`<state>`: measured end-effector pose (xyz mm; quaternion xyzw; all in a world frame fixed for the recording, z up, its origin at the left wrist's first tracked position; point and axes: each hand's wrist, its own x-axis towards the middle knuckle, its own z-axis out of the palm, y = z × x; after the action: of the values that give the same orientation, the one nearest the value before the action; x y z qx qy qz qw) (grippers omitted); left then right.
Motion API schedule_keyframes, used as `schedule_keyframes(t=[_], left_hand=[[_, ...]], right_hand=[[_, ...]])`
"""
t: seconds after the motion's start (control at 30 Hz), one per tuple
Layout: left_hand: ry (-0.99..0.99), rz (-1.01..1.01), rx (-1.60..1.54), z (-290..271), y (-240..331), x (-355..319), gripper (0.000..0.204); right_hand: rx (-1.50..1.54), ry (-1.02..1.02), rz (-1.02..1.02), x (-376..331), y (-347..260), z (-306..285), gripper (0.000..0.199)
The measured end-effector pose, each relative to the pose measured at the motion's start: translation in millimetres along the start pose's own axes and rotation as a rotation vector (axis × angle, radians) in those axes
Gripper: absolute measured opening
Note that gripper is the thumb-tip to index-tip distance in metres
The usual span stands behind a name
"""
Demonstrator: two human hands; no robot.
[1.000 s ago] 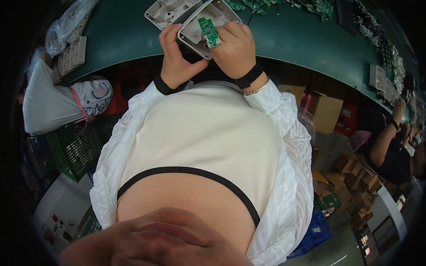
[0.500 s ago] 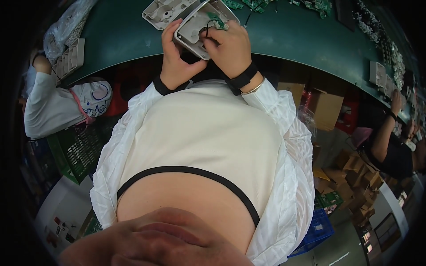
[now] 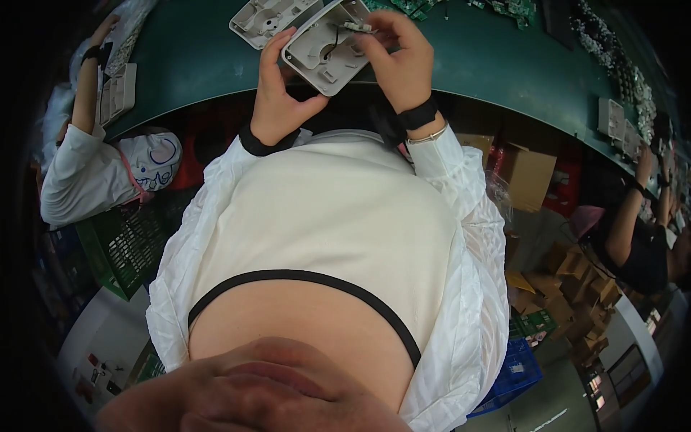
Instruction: The person picks up a plastic housing and a circuit board, then threads the board's wires through a hole in the housing. They press the board into place by hand before setting the unit aside and repeating the process.
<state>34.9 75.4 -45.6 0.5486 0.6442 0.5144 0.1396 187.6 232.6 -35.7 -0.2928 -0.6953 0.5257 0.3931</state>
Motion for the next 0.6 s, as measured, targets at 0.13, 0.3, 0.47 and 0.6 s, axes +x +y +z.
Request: schedule_keyframes(t=[0.13, 0.3, 0.47, 0.6], left_hand=[[-0.001, -0.036, -0.022, -2.8, -0.9, -0.1, 0.107], [0.0, -0.075, -0.068, -6.3, -3.4, -1.3, 0.107], [0.001, -0.073, 0.011, -8.8, -1.4, -2.1, 0.107], [-0.005, 0.058, 0.05, -8.7, 1.9, -1.5, 0.106]], right_hand=[[0.139, -0.065, -0.193, 7.0, -3.3, -6.1, 0.022], [-0.04, -0.316, -0.456, 12.6, -30.6, -37.0, 0.027], [-0.502, -0.45, -0.595, 3.2, -46.5, -50.0, 0.027], [-0.397, -0.552, -0.534, -7.8, -34.8, -40.9, 0.025]])
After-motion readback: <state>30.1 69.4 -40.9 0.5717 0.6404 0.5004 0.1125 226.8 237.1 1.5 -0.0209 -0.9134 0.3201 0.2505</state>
